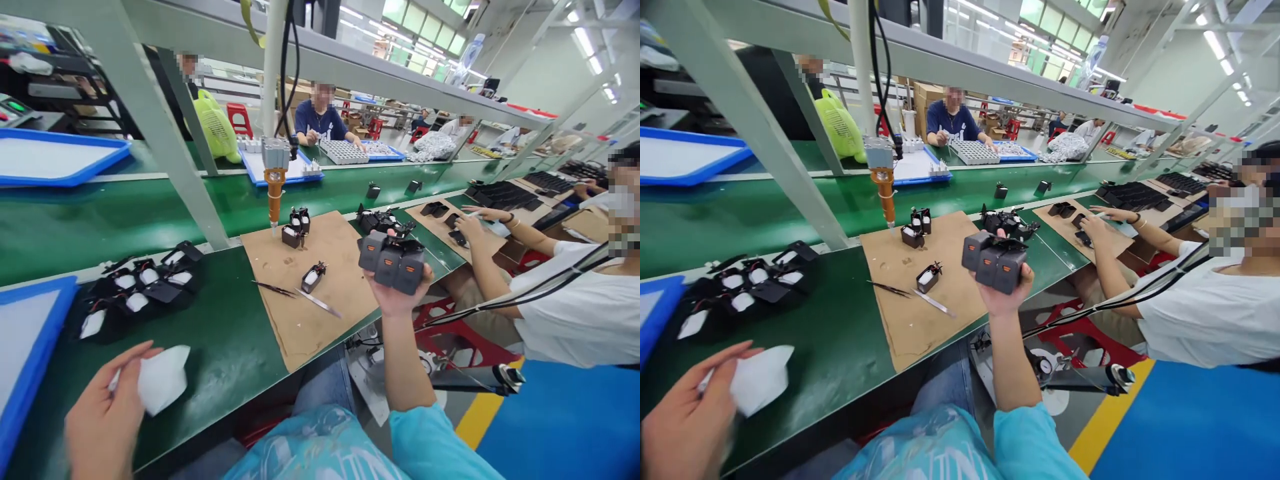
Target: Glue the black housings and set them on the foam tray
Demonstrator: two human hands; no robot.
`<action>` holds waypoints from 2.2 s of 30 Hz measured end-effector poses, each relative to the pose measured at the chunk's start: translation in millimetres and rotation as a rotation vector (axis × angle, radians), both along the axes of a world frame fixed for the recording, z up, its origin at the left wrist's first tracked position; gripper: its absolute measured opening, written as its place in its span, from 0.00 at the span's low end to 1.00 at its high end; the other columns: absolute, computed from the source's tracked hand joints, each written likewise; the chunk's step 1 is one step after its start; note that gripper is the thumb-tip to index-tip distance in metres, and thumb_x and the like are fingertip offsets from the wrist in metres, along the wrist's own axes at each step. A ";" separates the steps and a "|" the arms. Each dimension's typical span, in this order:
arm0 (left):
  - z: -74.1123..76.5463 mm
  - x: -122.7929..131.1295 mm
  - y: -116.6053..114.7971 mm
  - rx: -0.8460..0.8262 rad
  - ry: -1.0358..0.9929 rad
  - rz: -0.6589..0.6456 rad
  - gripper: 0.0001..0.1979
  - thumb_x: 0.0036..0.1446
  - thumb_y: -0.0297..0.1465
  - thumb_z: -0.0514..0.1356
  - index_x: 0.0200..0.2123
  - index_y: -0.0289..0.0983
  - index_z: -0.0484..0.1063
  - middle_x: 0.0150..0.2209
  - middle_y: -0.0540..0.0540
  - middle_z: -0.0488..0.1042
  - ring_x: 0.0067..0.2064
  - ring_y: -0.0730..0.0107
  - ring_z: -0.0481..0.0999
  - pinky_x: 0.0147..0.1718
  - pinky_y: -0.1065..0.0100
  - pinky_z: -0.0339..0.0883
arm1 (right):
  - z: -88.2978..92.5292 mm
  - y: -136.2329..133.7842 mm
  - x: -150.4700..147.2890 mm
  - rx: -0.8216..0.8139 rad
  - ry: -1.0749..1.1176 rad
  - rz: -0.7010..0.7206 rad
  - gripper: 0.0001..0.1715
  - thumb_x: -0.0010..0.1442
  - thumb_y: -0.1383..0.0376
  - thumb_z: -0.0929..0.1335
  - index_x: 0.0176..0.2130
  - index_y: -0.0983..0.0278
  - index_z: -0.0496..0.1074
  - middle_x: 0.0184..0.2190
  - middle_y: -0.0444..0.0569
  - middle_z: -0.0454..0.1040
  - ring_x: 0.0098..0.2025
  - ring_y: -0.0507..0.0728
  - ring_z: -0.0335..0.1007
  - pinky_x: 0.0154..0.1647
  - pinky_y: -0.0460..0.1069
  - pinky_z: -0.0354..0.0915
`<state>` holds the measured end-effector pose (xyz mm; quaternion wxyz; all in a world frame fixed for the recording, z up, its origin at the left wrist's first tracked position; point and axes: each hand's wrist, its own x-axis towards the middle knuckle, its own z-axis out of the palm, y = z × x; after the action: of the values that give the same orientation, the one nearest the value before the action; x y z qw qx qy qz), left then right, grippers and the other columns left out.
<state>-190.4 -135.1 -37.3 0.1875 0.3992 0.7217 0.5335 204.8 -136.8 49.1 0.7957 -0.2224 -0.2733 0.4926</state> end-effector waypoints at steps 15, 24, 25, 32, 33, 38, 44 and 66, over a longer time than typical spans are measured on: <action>114.8 155.9 12.0 1.023 0.158 -0.492 0.12 0.65 0.24 0.54 0.50 0.39 0.70 0.41 0.49 0.80 0.43 0.75 0.80 0.43 0.75 0.72 | -1.2 -13.6 -130.9 -0.160 0.070 0.325 0.34 0.50 0.46 0.65 0.55 0.53 0.68 0.54 0.46 0.73 0.55 0.60 0.68 0.58 0.63 0.64; 51.7 155.1 -14.3 1.157 0.446 -0.873 0.24 0.67 0.24 0.48 0.65 0.33 0.54 0.60 0.32 0.68 0.65 0.56 0.62 0.58 0.50 0.67 | -12.5 -13.1 -134.7 -0.200 0.101 0.268 0.31 0.49 0.49 0.69 0.51 0.57 0.72 0.45 0.45 0.78 0.52 0.58 0.73 0.62 0.55 0.63; 45.3 150.1 -20.6 1.168 0.446 -0.932 0.23 0.67 0.24 0.48 0.65 0.34 0.54 0.59 0.33 0.69 0.63 0.58 0.64 0.55 0.53 0.70 | -12.6 -12.0 -132.9 -0.202 0.089 0.268 0.32 0.49 0.48 0.68 0.52 0.56 0.71 0.46 0.46 0.78 0.53 0.60 0.73 0.61 0.58 0.65; 59.1 119.3 -31.4 0.943 0.132 -0.706 0.22 0.65 0.21 0.49 0.60 0.40 0.63 0.53 0.40 0.75 0.54 0.66 0.76 0.49 0.65 0.75 | -10.5 -9.7 -139.7 -0.118 0.056 0.304 0.33 0.52 0.54 0.65 0.58 0.51 0.66 0.54 0.45 0.74 0.54 0.61 0.72 0.61 0.65 0.63; 65.9 120.6 -25.5 0.943 0.121 -0.648 0.23 0.65 0.20 0.49 0.60 0.41 0.62 0.54 0.41 0.75 0.54 0.67 0.76 0.50 0.64 0.75 | -11.7 -11.3 -143.3 -0.126 0.053 0.307 0.33 0.51 0.54 0.66 0.57 0.51 0.66 0.54 0.44 0.74 0.55 0.60 0.72 0.62 0.64 0.62; 60.0 133.8 -0.5 1.064 0.416 -0.744 0.23 0.66 0.23 0.49 0.64 0.37 0.59 0.59 0.39 0.70 0.62 0.62 0.67 0.59 0.57 0.68 | -22.1 -15.9 -151.8 -0.240 0.007 0.306 0.35 0.48 0.54 0.68 0.57 0.50 0.67 0.50 0.42 0.76 0.57 0.58 0.70 0.66 0.56 0.61; -1.0 92.3 -16.0 0.779 0.471 -0.728 0.25 0.64 0.20 0.47 0.63 0.37 0.60 0.59 0.39 0.70 0.59 0.66 0.71 0.55 0.63 0.71 | -29.3 22.8 -158.4 -0.220 -0.206 0.219 0.41 0.51 0.57 0.66 0.63 0.51 0.56 0.58 0.45 0.68 0.58 0.60 0.68 0.64 0.63 0.59; -75.6 18.6 -46.4 0.211 0.848 -0.992 0.23 0.60 0.23 0.47 0.53 0.41 0.73 0.58 0.43 0.71 0.60 0.56 0.70 0.55 0.51 0.69 | -68.1 141.2 -271.7 -0.200 -1.778 0.075 0.59 0.50 0.53 0.70 0.70 0.59 0.38 0.72 0.60 0.35 0.65 0.78 0.49 0.56 0.69 0.60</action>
<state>-171.8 -181.5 -112.9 0.0704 0.8761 0.4072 0.2483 -66.9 4.4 -19.0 0.2502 -0.5813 -0.7517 0.1854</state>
